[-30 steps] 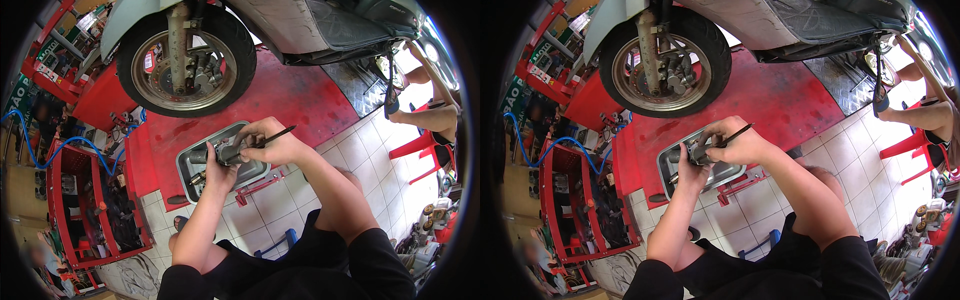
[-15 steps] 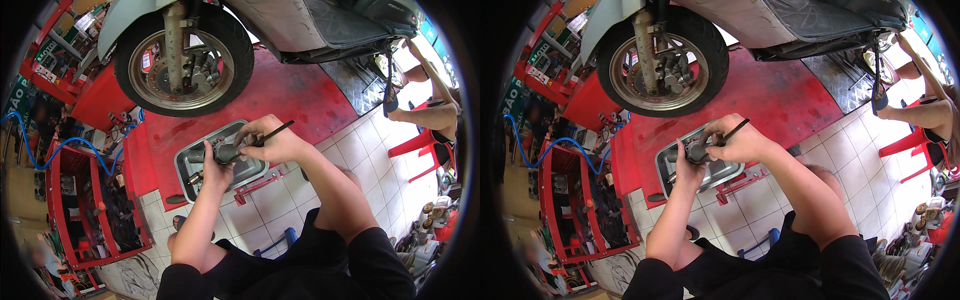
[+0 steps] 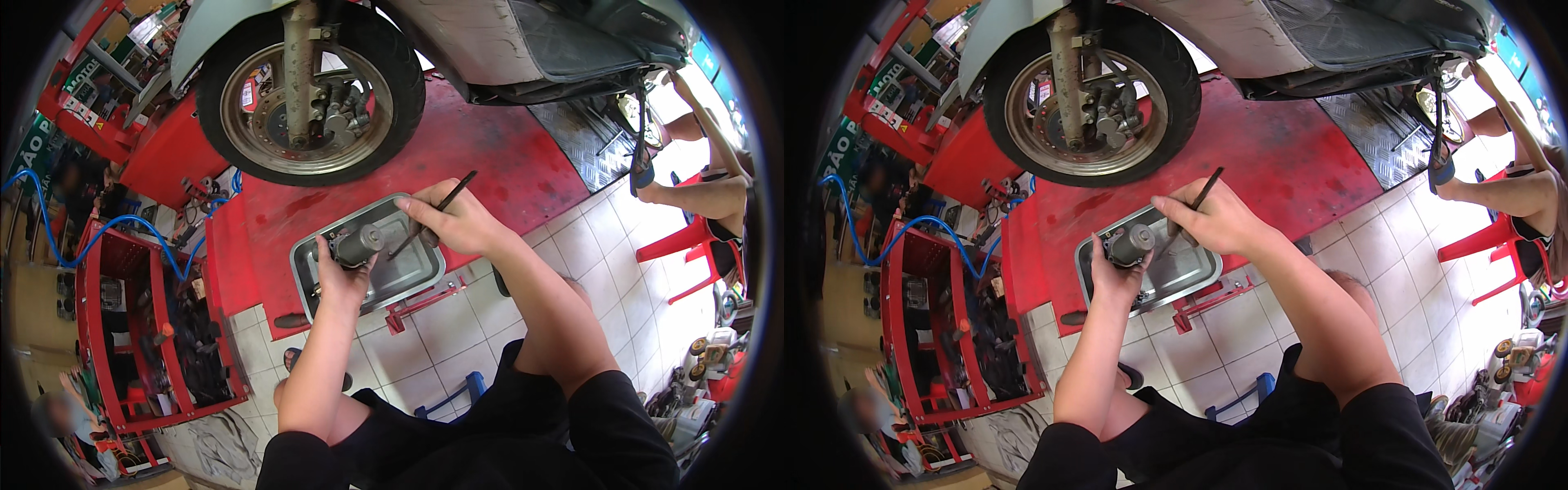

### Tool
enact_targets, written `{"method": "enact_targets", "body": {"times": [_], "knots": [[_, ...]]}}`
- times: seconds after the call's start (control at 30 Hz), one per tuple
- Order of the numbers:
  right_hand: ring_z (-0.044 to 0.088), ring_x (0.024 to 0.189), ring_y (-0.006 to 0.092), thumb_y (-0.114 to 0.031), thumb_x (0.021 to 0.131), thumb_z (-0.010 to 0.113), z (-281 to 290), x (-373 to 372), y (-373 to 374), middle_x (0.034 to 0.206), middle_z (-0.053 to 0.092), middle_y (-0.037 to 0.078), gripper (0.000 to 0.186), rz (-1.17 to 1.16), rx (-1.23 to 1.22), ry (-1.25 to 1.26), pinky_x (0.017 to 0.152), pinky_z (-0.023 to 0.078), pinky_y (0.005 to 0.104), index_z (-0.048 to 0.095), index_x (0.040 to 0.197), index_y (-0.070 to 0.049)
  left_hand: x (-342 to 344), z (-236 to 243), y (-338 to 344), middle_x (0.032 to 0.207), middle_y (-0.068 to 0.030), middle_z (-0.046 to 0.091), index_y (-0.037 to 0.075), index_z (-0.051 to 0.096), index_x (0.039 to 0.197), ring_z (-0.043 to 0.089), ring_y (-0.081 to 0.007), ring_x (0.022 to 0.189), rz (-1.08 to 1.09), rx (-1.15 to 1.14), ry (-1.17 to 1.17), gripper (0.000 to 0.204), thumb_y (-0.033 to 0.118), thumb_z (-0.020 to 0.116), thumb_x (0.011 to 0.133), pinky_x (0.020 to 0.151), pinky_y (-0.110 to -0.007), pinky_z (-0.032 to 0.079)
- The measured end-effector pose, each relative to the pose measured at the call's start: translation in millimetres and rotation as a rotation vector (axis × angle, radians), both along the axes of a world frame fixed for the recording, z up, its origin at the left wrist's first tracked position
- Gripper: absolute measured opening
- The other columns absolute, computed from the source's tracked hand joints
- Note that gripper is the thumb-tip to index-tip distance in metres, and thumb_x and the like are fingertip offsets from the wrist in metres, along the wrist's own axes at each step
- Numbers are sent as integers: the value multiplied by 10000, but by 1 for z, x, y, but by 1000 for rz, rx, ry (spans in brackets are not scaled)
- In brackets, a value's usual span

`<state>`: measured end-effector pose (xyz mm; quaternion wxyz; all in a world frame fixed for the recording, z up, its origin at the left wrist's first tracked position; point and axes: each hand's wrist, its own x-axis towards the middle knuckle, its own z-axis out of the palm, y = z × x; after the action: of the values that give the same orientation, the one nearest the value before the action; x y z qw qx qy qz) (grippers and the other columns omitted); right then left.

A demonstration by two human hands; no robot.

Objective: The person sits in a workshop and uses a screwdriver to disassemble a cylindrical scooter part held in their left hand. They remove small internal components and place them into a metal tray on a red lift. The person continues to manipulate the part and its components with the tool.

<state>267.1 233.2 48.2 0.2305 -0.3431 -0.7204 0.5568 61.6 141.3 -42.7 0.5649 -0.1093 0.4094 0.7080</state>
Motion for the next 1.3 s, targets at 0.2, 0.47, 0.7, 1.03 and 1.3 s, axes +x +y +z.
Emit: {"method": "enact_targets", "body": {"times": [0.2,0.47,0.7,1.03,1.3], "knots": [[663,766,392,-337,912,611,-41,-17,-4,786,695,175,318,150,582,-356,714,536,502,739,827,-59,-20,-1,-12,1311,-152,576,86,533,1215,549,-342,1245,52,-71,6,549,591,421,1029,1071,-533,429],[678,847,394,-337,932,578,-59,-25,-4,817,705,181,335,244,561,-485,782,541,496,751,882,-54,-27,24,-49,1390,-124,567,103,526,1311,494,-307,1329,51,-87,41,576,586,365,1044,1149,-564,328],[683,853,392,-355,914,615,-42,-12,-2,837,716,183,354,201,504,-587,794,545,476,753,889,-30,-53,20,-91,1308,-147,572,78,540,1211,525,-320,1275,84,-95,36,556,589,416,1032,1110,-543,401],[674,810,393,-403,950,598,-62,-23,6,830,705,186,375,208,697,-458,733,543,483,758,883,-69,-67,22,-110,1265,-166,604,95,555,1162,542,-340,1253,144,-79,47,529,588,414,1030,1094,-575,406],[681,801,404,-510,945,574,-43,-27,3,785,691,210,557,176,584,-712,741,547,504,707,820,16,-65,22,-111,1276,-161,599,103,542,1193,543,-334,1255,135,-99,64,508,573,436,1030,1083,-573,422]]}}
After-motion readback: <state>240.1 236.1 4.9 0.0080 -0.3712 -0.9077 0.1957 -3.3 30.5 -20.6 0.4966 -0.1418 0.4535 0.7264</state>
